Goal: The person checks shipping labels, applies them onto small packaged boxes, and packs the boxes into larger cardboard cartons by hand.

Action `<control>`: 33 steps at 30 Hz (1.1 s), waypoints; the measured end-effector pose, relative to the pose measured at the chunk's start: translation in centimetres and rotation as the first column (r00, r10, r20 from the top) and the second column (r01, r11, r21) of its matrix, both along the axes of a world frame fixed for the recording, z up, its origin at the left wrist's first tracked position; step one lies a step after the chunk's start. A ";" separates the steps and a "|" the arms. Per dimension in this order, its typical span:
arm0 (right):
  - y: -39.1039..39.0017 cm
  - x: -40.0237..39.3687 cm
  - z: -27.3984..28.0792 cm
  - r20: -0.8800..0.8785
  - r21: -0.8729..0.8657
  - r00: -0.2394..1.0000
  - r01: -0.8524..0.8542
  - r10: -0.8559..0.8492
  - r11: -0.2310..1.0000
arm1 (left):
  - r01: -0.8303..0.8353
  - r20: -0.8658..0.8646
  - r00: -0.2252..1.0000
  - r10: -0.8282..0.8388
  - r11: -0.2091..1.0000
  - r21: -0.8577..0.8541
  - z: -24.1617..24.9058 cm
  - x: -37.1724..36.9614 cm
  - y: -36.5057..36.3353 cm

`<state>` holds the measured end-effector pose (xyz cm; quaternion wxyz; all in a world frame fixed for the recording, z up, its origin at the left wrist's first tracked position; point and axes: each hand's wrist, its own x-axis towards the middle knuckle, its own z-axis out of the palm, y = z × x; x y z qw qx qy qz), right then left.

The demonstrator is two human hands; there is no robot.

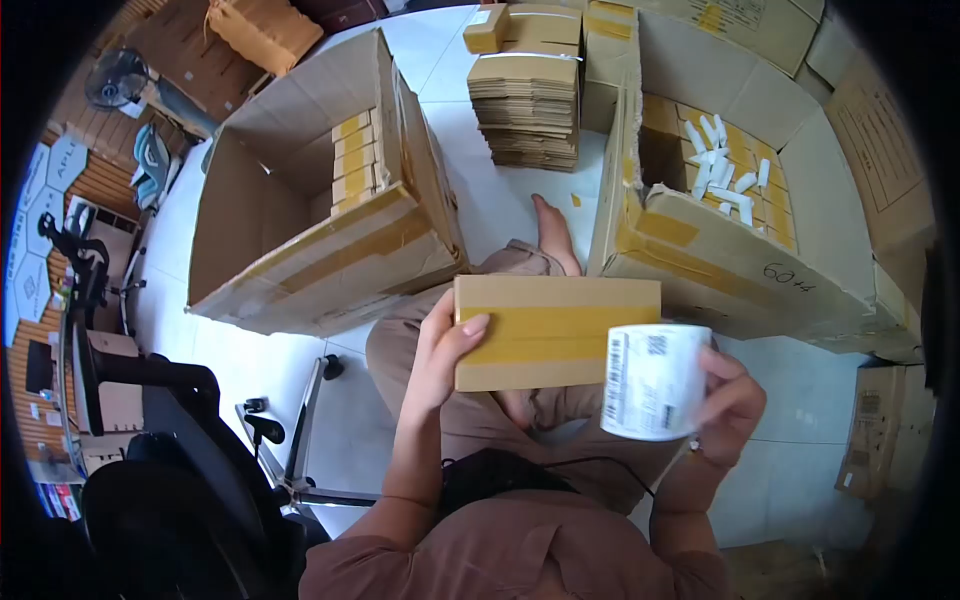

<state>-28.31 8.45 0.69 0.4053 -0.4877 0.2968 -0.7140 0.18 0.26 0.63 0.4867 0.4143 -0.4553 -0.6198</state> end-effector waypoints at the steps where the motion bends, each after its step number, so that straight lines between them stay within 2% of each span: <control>1: -0.5 1.4 0.8 -0.125 0.033 0.991 0.061 -0.056 0.998 | -0.007 -0.013 1.000 0.007 1.000 0.006 -0.1 0.2 0.1; 2: -1.0 2.2 1.1 -0.137 0.035 0.989 0.054 -0.049 0.998 | 0.034 0.002 0.999 -0.034 0.999 -0.005 0.1 0.3 0.2; 4: -2.0 3.5 1.6 -0.360 0.040 0.930 -0.062 0.072 0.997 | 0.091 -0.012 0.996 -0.091 0.996 -0.008 -0.3 0.8 0.4; 5: -2.5 3.8 1.7 -0.367 0.042 0.927 -0.069 0.080 0.997 | 0.083 -0.020 0.996 -0.083 0.997 -0.007 -0.4 1.0 0.5; 8: -3.8 4.3 2.0 -0.657 -0.068 0.752 -0.119 0.045 0.991 | 0.076 -0.049 0.996 -0.076 0.997 0.005 0.0 1.5 0.9; 9: -3.9 4.2 2.2 -0.661 -0.065 0.749 -0.127 0.053 0.990 | 0.066 -0.065 0.996 -0.066 0.998 -0.001 0.4 1.6 0.9; 11: -3.8 3.7 2.8 -0.829 -0.063 0.559 -0.119 0.014 0.991 | 0.047 -0.087 0.995 -0.047 0.999 -0.006 0.4 1.8 0.9; 12: -3.7 3.6 3.1 -0.831 -0.062 0.556 -0.125 0.018 0.990 | 0.047 -0.050 0.998 -0.049 0.998 -0.036 0.2 1.9 0.9; 14: -3.4 3.5 3.5 -0.930 -0.008 0.365 -0.109 0.032 0.994 | 0.049 -0.014 0.999 -0.050 0.997 -0.064 0.2 1.9 1.0; 16: -3.3 4.1 3.6 -0.939 0.010 0.342 -0.082 0.038 0.997 | 0.008 0.090 0.996 -0.006 1.000 -0.029 0.6 1.3 1.1; 19: -3.3 4.7 3.6 -0.960 0.040 0.275 -0.047 0.052 0.998 | -0.054 0.022 0.998 0.056 0.994 -0.098 0.0 0.8 1.1; 21: -3.2 5.0 3.5 -0.971 0.053 0.232 -0.037 0.060 0.998 | -0.092 0.063 0.993 0.100 0.989 -0.114 -0.5 0.4 1.2; 23: -3.1 5.5 3.2 -1.000 -0.027 0.009 0.111 -0.028 0.993 | -0.126 0.107 0.984 0.141 0.983 -0.132 -0.9 0.3 1.1; 24: -3.1 5.4 2.8 -0.998 0.036 -0.039 0.148 0.042 0.988 | -0.137 0.144 0.977 0.157 0.981 -0.136 -1.1 0.5 1.0; 25: -3.2 5.7 2.3 -0.998 0.036 -0.036 0.154 0.042 0.987 | -0.148 0.180 0.969 0.172 0.979 -0.141 -1.2 0.6 1.0; 27: -3.5 7.0 1.4 -0.997 0.002 0.077 0.194 -0.014 0.981 | -0.148 0.182 0.968 0.174 0.978 -0.145 -1.0 0.3 0.9; 29: -3.5 8.4 0.7 -0.999 0.018 0.037 0.167 0.012 0.986 | -0.150 0.185 0.967 0.176 0.978 -0.146 -1.0 -0.2 1.1; 31: -3.2 10.2 0.3 -0.973 -0.021 0.227 0.120 -0.048 0.993 | -0.175 0.136 0.971 0.198 0.971 -0.164 -1.2 -0.9 1.2; 33: -2.8 11.2 0.1 -0.974 -0.012 0.223 0.084 -0.031 0.996 | -0.174 0.113 0.975 0.191 0.974 -0.148 -1.3 -1.0 1.3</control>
